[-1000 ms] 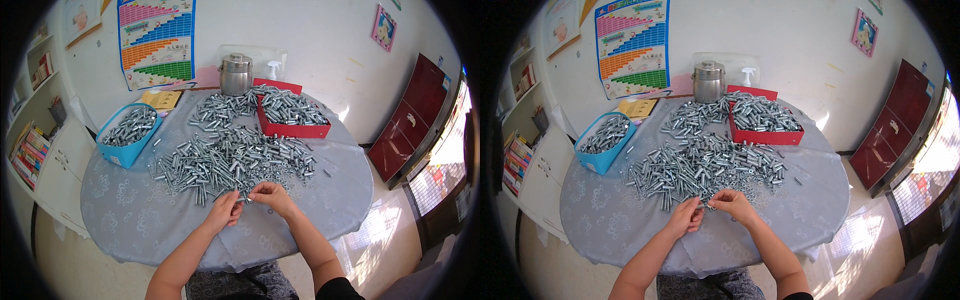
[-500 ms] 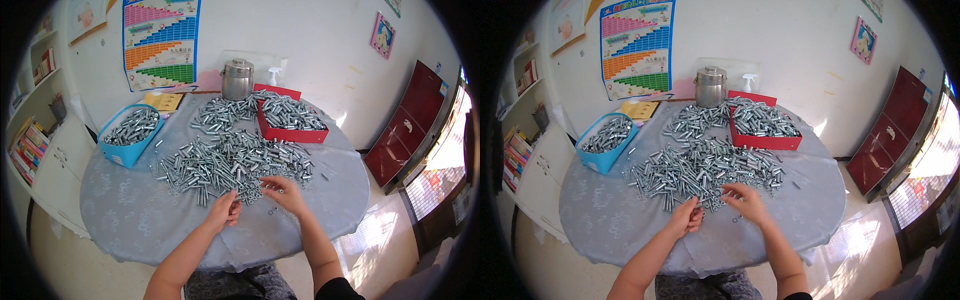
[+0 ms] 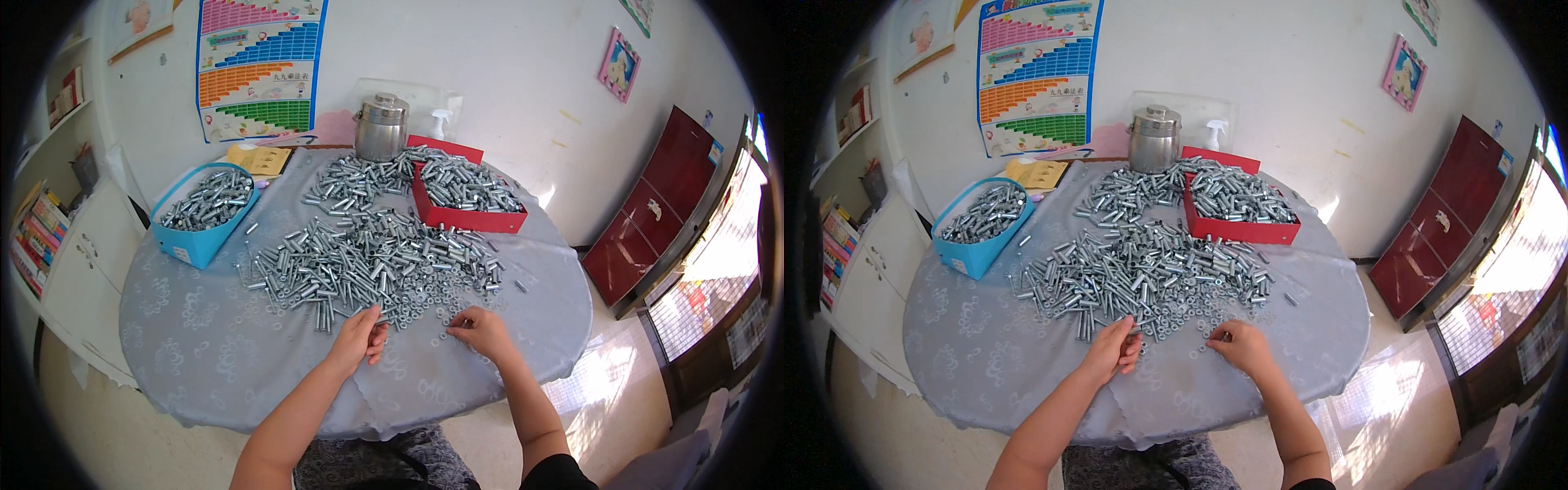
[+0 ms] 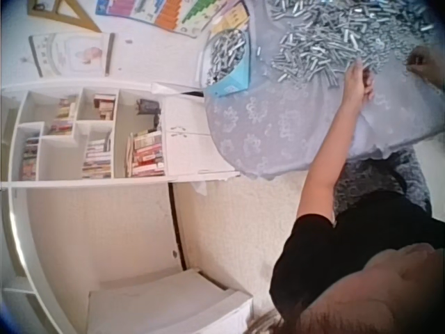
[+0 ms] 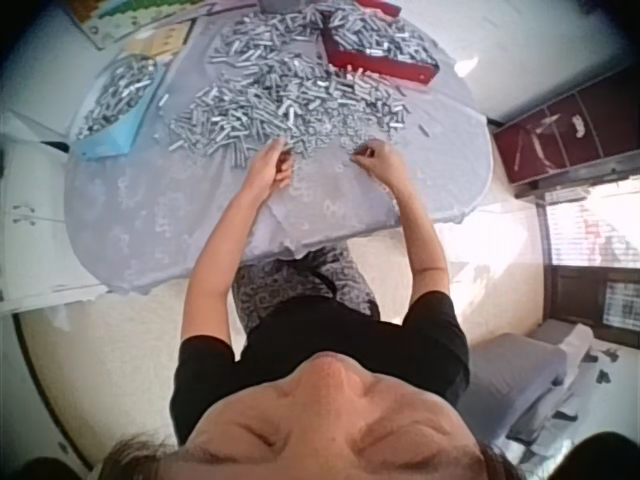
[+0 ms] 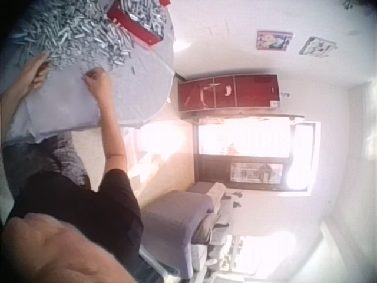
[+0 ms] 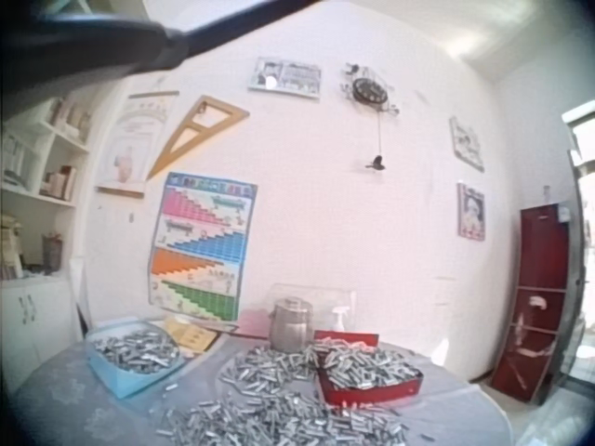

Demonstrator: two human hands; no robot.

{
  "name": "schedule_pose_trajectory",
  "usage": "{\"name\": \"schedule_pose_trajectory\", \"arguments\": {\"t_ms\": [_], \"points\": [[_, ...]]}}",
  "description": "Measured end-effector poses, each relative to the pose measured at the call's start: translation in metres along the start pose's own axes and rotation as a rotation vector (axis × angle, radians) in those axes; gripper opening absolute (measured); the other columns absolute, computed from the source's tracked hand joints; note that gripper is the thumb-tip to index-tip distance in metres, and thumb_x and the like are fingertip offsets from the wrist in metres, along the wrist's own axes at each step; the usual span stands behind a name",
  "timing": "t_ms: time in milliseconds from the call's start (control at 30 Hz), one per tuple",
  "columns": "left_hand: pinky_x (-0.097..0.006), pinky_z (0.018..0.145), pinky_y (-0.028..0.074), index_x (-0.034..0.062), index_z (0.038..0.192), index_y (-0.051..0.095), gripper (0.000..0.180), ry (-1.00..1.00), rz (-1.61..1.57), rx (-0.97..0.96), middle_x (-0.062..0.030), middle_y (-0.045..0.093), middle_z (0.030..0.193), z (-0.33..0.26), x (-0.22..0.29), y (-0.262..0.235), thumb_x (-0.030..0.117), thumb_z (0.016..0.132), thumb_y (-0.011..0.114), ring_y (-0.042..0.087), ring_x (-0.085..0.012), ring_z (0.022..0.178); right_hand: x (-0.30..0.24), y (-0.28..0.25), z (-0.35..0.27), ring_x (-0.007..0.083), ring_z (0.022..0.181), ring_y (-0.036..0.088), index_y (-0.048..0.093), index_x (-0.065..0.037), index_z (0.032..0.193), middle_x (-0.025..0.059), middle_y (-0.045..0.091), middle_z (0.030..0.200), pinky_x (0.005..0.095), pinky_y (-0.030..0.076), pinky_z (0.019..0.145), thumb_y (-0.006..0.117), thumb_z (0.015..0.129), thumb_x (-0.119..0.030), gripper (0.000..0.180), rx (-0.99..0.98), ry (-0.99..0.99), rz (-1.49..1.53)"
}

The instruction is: The person sits at a table covered with a grey cloth and repeatedly picks up metal bolts and washers. They thread the washers onto the bolts by hand and place the assembled fasteners into a blue plastic basket on the left side of the table. The person continues this repetitive assembly process throughout the clip.

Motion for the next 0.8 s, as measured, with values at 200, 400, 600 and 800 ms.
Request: {"name": "schedule_pose_trajectory", "arguments": {"t_ms": [200,400,600,800], "points": [[-0.024,0.035,0.031,0.0041,0.081,0.046,0.037,0.014,0.010,-0.005,-0.0002,0.039,0.057,0.000,0.000,0.000,0.039,0.093,0.042,0.034,-0.0078,0.040,-0.004,-0.002,0.002,0.0208,0.070,0.059,0.067,-0.010,0.080,0.0070,0.062,0.080,0.0324,0.047,0.063,0.071,0.069,-0.026,0.021,0.084,-0.053,-0.072],[-0.025,0.036,0.032,0.0020,0.082,0.045,0.040,0.026,0.009,-0.027,-0.0005,0.039,0.058,-0.001,0.001,0.001,0.041,0.092,0.044,0.034,-0.0082,0.041,-0.001,0.001,0.003,0.0213,0.069,0.059,0.067,-0.009,0.078,0.0060,0.062,0.081,0.0328,0.047,0.062,0.070,0.069,-0.026,0.019,0.048,-0.025,-0.116],[-0.025,0.036,0.032,0.0021,0.081,0.045,0.040,0.018,0.019,-0.027,-0.0004,0.039,0.058,0.000,0.000,0.002,0.041,0.092,0.043,0.034,-0.0081,0.041,-0.008,0.000,0.003,0.0194,0.068,0.059,0.067,-0.010,0.079,0.0058,0.062,0.076,0.0317,0.047,0.061,0.070,0.070,-0.027,0.020,0.042,-0.061,-0.116],[-0.025,0.036,0.032,0.0029,0.080,0.045,0.039,0.007,0.032,-0.071,-0.0002,0.038,0.057,-0.001,-0.002,0.006,0.040,0.093,0.042,0.033,-0.0079,0.041,-0.040,0.029,0.009,0.0083,0.067,0.055,0.065,-0.005,0.085,0.0002,0.062,0.077,0.0229,0.043,0.061,0.069,0.076,-0.018,0.016,-0.138,-0.060,0.730]]}}
Point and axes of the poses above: each hand's wrist, its own z-axis towards the middle knuckle, its own y-axis out of the palm, x = y × z, the point moved 9 cm from there along z, towards the middle knuckle
